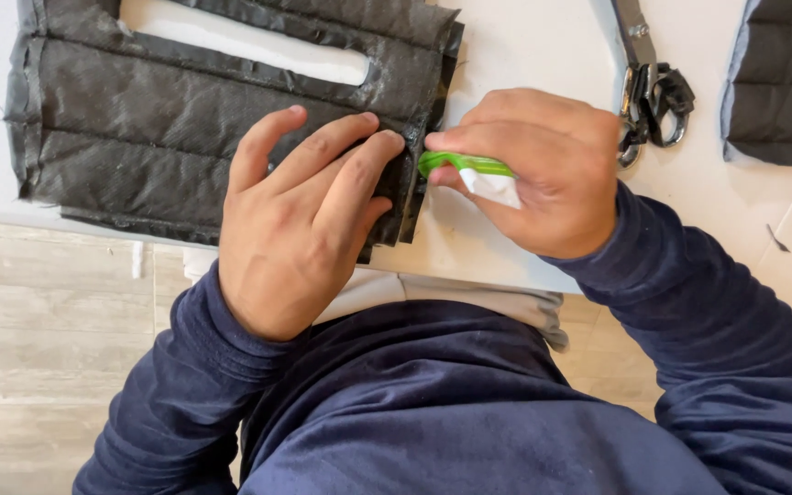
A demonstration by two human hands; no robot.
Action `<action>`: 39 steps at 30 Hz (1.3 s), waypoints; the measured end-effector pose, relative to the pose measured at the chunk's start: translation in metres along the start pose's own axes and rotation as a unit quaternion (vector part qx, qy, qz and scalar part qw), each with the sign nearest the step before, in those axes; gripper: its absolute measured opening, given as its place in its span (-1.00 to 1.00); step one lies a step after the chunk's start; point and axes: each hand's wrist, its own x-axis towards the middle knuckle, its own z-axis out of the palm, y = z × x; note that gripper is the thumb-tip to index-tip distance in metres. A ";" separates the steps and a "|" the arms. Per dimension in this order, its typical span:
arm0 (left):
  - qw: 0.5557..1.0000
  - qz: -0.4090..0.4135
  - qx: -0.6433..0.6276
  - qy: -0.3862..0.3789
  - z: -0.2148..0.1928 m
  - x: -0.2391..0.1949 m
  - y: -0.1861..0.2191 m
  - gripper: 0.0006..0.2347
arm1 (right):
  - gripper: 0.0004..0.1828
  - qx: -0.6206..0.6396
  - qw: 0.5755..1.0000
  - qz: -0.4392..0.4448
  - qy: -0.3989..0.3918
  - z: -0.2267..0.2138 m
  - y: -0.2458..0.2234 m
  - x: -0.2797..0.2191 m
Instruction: Applying glue to the edges of a quilted fabric piece and then cutting it into shape using large scissors.
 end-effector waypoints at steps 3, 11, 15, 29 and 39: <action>1.000 -0.004 0.005 -0.003 -0.002 0.000 0.001 -0.83 | -0.84 0.016 0.999 0.005 0.035 -0.006 -0.008 0.006; 0.999 0.002 -0.016 -0.041 -0.025 0.005 0.012 -0.81 | -0.71 -0.021 0.986 0.038 0.161 -0.018 0.006 -0.004; 0.998 0.033 -0.020 -0.042 -0.051 0.019 0.013 -0.86 | -0.73 0.048 0.988 0.035 0.142 -0.013 0.005 0.001; 0.997 0.033 0.045 -0.055 -0.002 0.023 -0.013 -0.20 | -0.79 0.062 0.998 -0.015 0.005 0.004 -0.004 -0.002; 0.997 0.035 0.055 -0.042 0.000 0.021 -0.015 -0.23 | -0.82 0.023 1.000 -0.005 0.006 0.000 -0.006 0.006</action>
